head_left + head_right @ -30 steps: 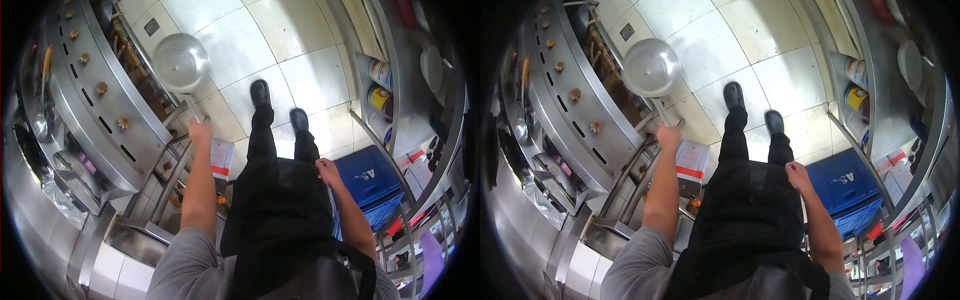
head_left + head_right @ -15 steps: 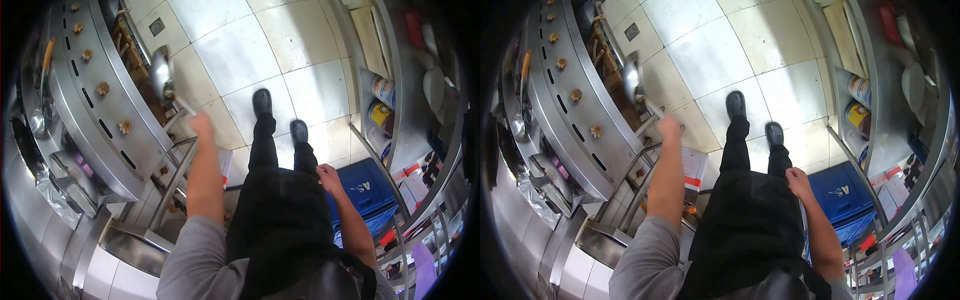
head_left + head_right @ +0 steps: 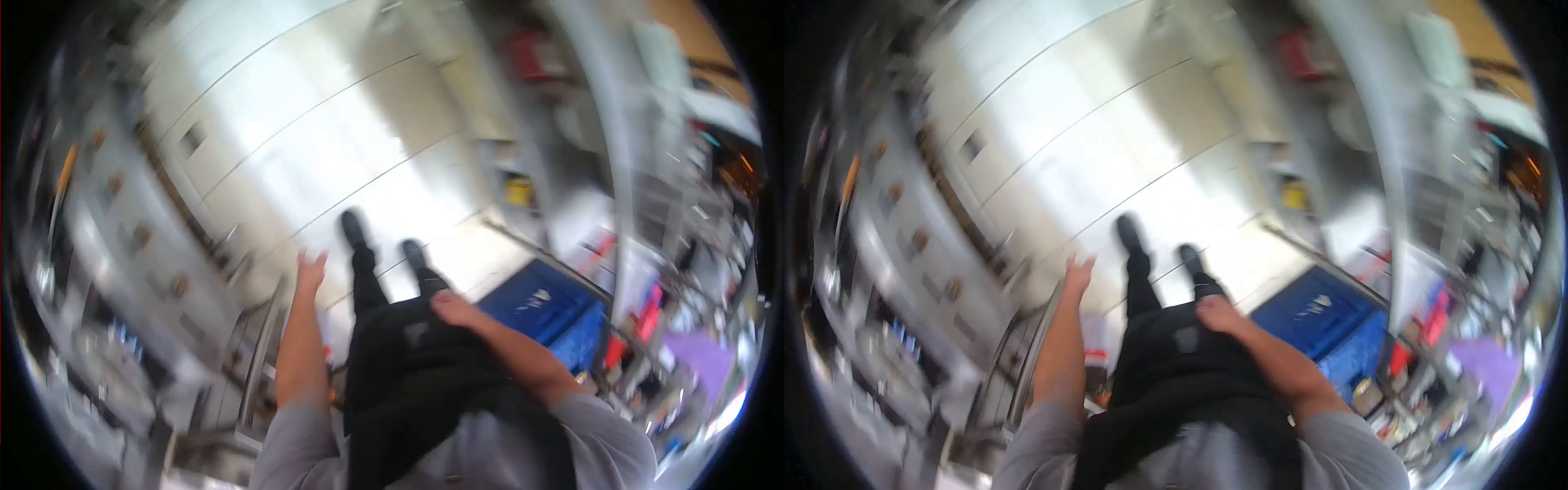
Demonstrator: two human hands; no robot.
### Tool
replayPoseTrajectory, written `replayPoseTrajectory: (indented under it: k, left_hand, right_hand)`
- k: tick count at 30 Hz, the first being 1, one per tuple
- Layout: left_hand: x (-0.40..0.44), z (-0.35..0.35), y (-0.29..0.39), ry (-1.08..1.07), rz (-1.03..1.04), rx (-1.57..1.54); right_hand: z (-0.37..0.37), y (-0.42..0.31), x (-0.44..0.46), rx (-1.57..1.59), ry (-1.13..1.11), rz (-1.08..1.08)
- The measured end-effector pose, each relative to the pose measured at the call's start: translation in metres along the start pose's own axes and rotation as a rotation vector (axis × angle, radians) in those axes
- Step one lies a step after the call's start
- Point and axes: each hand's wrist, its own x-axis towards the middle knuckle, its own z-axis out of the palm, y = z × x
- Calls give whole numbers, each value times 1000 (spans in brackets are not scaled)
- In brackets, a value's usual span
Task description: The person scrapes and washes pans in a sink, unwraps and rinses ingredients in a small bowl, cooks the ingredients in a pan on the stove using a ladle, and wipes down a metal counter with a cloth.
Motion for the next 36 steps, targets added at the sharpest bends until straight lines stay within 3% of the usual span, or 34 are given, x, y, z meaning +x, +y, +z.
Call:
replayPoseTrajectory:
  k: [1,2,3,4,5,6,8,9,10,14,16,18,21,25,27,29,31,32,34,35,36]
  left_hand:
    - [-36,19,39,-99,-20,-134]
    - [-73,25,72,-201,-47,-249]
    - [-79,46,79,-217,-33,-26]
    - [-105,46,112,-358,14,16]
    - [-100,65,98,-389,269,21]
    - [-107,66,99,-430,257,41]
    - [-110,57,115,-467,322,71]
    - [-122,34,138,-458,404,85]
    - [-128,9,151,-372,416,122]
    - [-130,-87,159,-13,373,122]
    - [-144,-136,160,115,287,286]
    - [-159,-168,155,180,133,422]
    - [-198,-172,169,245,-20,74]
    - [-231,-129,188,209,-36,-225]
    - [-235,-103,205,137,-43,-157]
    - [-238,-87,222,46,-58,-77]
    - [-237,-73,239,-60,19,193]
    - [-234,-68,247,-64,11,166]
    - [-223,-68,268,-28,77,167]
    - [-214,-69,278,-34,69,160]
    - [-202,-73,290,-5,118,105]
  right_hand:
    - [-2,-9,-7,-131,55,-102]
    - [-15,-51,-28,-122,86,10]
    - [-31,-82,-44,-188,98,14]
    - [-48,-101,-56,-198,81,-27]
    - [-63,-117,-69,-147,164,-103]
    - [-85,-138,-87,-138,234,-145]
    - [-142,-181,-144,-37,533,-250]
    - [-169,-156,-132,-119,763,-502]
    - [-200,-179,-163,-86,872,-401]
    - [-314,-236,-277,5,1119,-437]
    - [-386,-228,-294,-166,1272,-525]
    - [-461,-216,-308,-152,1327,-399]
    - [-573,-153,-275,-129,1489,-382]
    - [-666,-95,-239,-313,1438,-297]
    - [-690,-84,-232,-346,1307,-187]
    - [-708,-75,-219,-367,1230,-214]
    - [-717,-74,-212,-181,1003,-159]
    - [-719,-76,-210,-177,971,-117]
    - [-750,-40,-175,-481,1064,-198]
    - [-744,-55,-188,-490,1055,-195]
    - [-732,-64,-209,-258,941,-77]
